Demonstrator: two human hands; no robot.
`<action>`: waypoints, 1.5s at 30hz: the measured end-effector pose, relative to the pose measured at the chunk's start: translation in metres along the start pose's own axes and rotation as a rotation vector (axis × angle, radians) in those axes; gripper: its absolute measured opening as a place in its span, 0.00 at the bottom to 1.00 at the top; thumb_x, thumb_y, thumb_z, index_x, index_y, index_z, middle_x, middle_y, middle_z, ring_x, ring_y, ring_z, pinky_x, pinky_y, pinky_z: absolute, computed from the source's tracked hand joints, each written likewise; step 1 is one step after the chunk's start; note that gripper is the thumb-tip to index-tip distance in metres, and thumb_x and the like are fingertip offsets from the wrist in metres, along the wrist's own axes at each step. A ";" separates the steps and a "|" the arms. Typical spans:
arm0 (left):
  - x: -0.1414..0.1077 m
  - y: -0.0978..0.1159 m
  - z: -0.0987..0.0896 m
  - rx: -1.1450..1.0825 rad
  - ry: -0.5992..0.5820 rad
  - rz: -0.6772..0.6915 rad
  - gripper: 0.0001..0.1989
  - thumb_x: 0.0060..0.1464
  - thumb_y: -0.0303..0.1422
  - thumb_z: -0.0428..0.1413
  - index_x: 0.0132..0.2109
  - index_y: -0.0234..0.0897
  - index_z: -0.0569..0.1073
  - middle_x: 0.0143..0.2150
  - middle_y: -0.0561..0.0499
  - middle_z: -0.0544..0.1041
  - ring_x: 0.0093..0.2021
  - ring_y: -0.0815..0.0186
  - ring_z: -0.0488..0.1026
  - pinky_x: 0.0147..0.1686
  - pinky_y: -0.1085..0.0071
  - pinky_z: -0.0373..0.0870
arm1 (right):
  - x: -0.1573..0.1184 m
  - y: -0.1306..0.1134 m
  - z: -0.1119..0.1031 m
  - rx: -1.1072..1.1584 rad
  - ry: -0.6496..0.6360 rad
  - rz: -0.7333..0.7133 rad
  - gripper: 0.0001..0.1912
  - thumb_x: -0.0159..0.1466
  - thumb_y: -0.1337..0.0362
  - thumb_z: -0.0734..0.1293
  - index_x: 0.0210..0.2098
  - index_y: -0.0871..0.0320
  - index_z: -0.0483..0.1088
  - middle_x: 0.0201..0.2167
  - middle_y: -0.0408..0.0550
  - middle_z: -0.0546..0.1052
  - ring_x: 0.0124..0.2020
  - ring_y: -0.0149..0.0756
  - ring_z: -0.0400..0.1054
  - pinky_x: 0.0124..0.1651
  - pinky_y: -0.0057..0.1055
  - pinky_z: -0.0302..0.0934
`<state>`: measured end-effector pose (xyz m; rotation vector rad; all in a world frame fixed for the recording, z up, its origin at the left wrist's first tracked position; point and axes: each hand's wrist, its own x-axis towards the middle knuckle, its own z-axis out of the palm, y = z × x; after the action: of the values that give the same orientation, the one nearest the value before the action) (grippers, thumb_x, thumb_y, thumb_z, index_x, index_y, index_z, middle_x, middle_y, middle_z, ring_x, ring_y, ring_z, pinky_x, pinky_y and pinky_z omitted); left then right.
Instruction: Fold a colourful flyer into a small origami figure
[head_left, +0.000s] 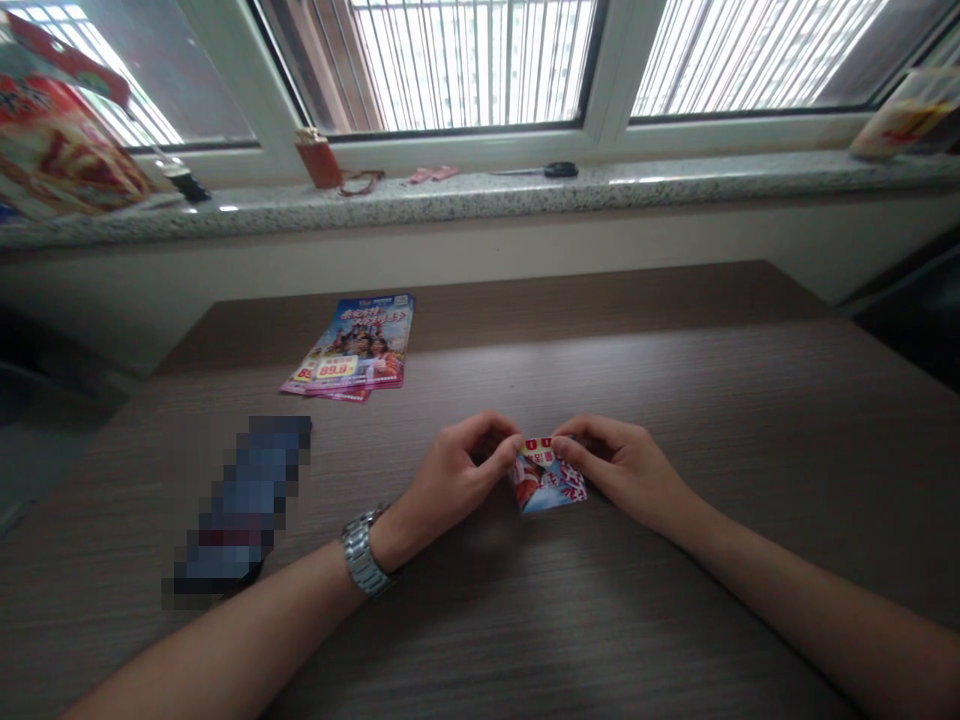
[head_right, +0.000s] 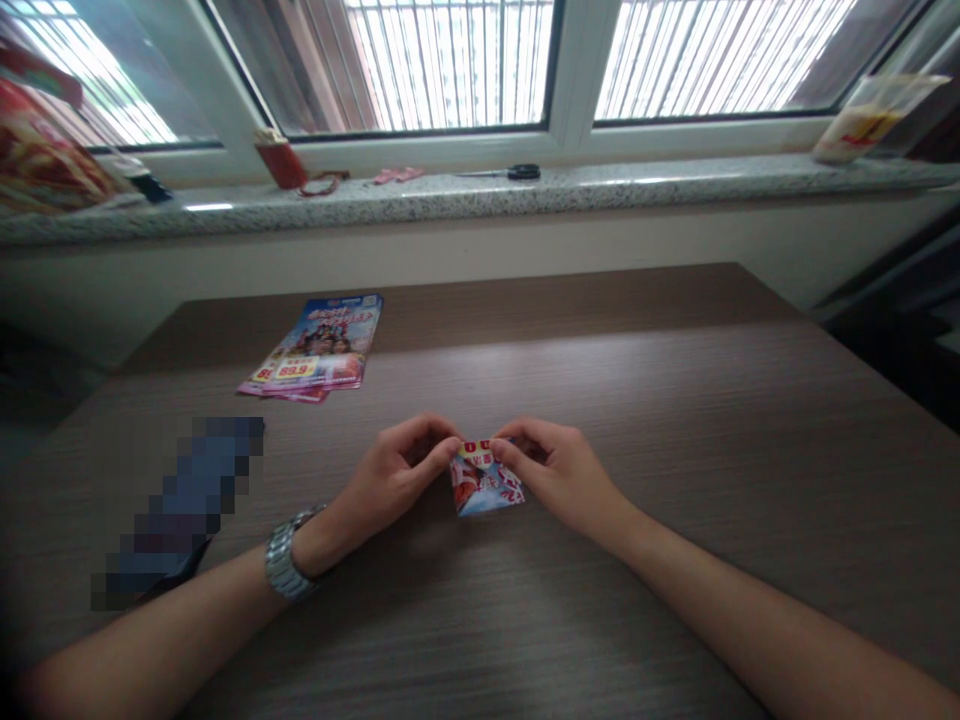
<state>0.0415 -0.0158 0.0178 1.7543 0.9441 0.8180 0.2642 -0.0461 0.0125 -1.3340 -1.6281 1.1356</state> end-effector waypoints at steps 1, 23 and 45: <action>0.000 0.000 0.001 -0.017 -0.016 0.009 0.09 0.64 0.36 0.58 0.42 0.34 0.77 0.36 0.51 0.80 0.36 0.69 0.75 0.36 0.77 0.71 | 0.000 0.000 0.000 0.001 -0.011 -0.006 0.14 0.67 0.52 0.68 0.37 0.57 0.78 0.28 0.44 0.79 0.28 0.33 0.71 0.30 0.28 0.61; 0.000 -0.001 -0.001 -0.019 0.074 0.004 0.07 0.61 0.34 0.61 0.41 0.34 0.79 0.36 0.51 0.81 0.35 0.68 0.78 0.37 0.76 0.74 | 0.002 0.000 0.004 0.164 -0.076 0.085 0.15 0.65 0.51 0.70 0.40 0.57 0.78 0.32 0.46 0.81 0.32 0.36 0.73 0.35 0.30 0.66; -0.002 0.000 0.005 -0.003 -0.078 0.006 0.09 0.64 0.37 0.58 0.41 0.34 0.76 0.35 0.51 0.79 0.36 0.69 0.76 0.36 0.76 0.71 | 0.000 0.001 0.003 0.000 -0.117 0.004 0.16 0.68 0.52 0.66 0.32 0.57 0.74 0.26 0.43 0.74 0.28 0.33 0.65 0.30 0.28 0.58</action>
<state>0.0446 -0.0197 0.0164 1.7744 0.8860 0.7491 0.2622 -0.0467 0.0101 -1.2924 -1.7088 1.2360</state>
